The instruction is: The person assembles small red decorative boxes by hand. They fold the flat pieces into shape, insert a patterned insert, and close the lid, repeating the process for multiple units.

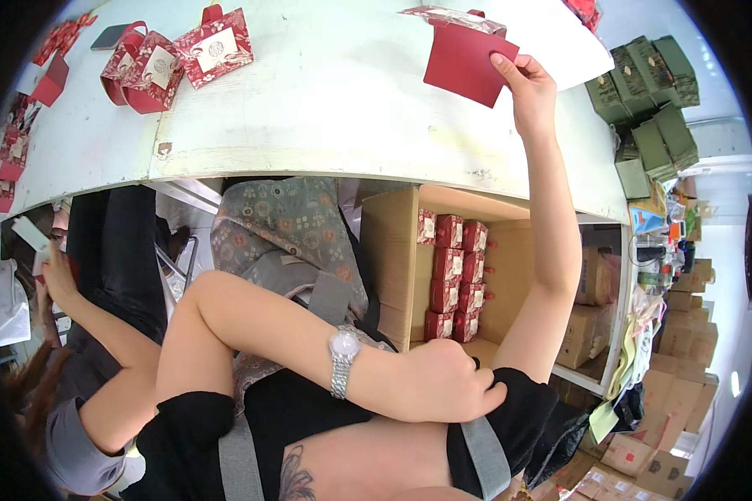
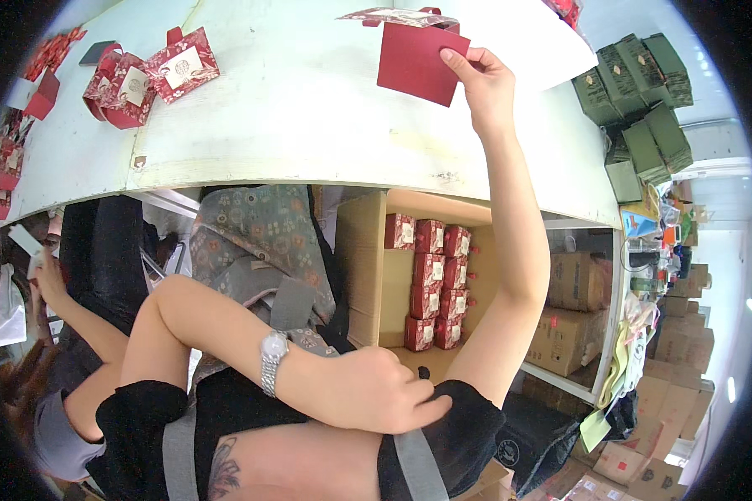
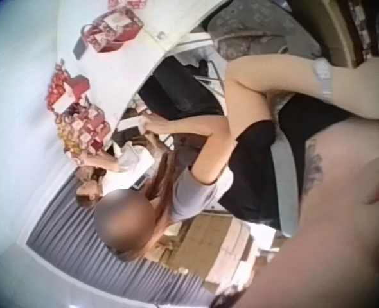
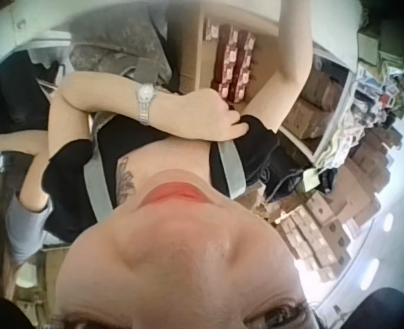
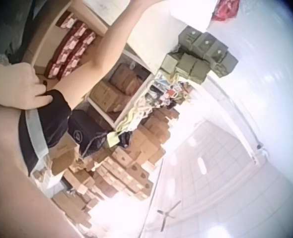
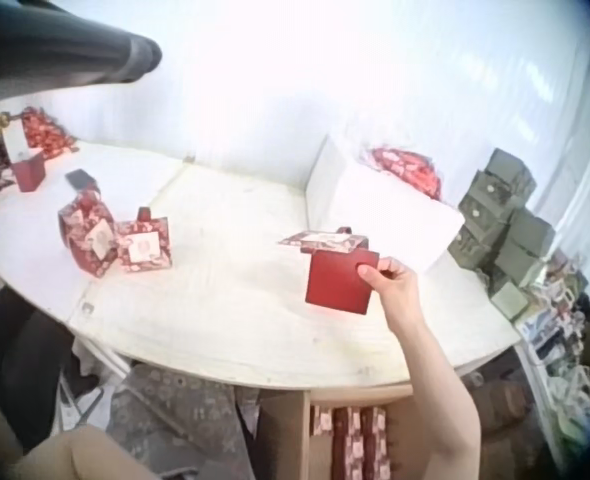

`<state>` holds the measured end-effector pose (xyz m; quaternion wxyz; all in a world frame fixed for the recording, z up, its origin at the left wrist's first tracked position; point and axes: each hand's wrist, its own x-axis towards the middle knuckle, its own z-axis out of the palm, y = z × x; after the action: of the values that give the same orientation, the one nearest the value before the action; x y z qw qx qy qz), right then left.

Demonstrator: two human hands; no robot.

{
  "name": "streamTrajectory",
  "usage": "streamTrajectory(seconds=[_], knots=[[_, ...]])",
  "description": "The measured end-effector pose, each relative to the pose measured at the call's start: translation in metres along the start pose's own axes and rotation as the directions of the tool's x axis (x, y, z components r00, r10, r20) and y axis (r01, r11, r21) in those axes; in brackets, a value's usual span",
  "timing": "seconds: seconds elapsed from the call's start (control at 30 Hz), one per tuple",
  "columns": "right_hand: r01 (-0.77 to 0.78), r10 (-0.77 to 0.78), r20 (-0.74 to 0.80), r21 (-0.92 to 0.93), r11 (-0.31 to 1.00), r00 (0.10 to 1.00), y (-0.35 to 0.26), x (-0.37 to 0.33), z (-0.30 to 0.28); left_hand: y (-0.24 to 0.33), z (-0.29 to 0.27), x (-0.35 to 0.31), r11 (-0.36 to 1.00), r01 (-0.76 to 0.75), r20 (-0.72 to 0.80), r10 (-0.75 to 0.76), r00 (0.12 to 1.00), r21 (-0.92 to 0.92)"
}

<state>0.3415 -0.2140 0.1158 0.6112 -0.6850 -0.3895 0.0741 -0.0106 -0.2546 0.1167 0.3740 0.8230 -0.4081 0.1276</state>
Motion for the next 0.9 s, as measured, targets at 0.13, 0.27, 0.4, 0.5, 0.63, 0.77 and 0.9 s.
streamTrajectory(seconds=[0.13,0.27,0.4,0.5,0.63,0.77,0.9], knots=[[-0.013,0.014,-0.013,0.037,0.999,1.000,-0.011,-0.006,-0.001,-0.005,-0.006,-0.007,0.973,-0.056,0.116,0.083,0.990,-0.224],[0.023,-0.024,-0.039,-0.012,1.000,0.999,-0.028,-0.004,-0.025,0.002,-0.021,-0.008,0.967,-0.050,0.291,0.125,0.948,-0.251],[0.024,-0.014,-0.086,0.123,0.992,0.996,-0.058,-0.005,-0.036,0.031,0.009,-0.001,0.988,-0.076,-0.119,0.092,0.989,0.131],[-0.011,0.028,-0.127,0.138,0.990,0.992,-0.075,-0.011,-0.037,0.054,-0.005,0.010,0.936,-0.169,-0.336,0.274,0.901,0.308],[-0.070,0.098,-0.132,0.200,0.977,0.986,-0.059,-0.015,-0.020,0.083,-0.007,0.029,0.827,-0.312,-0.424,0.519,0.742,0.467],[-0.115,0.170,-0.087,0.443,0.889,0.982,-0.015,-0.024,0.017,0.073,-0.006,0.015,0.847,-0.339,-0.428,0.506,0.749,0.409],[-0.166,0.209,0.002,0.618,0.768,0.978,-0.007,-0.029,0.057,0.042,-0.038,-0.023,0.950,-0.106,-0.546,0.257,0.798,0.293]])
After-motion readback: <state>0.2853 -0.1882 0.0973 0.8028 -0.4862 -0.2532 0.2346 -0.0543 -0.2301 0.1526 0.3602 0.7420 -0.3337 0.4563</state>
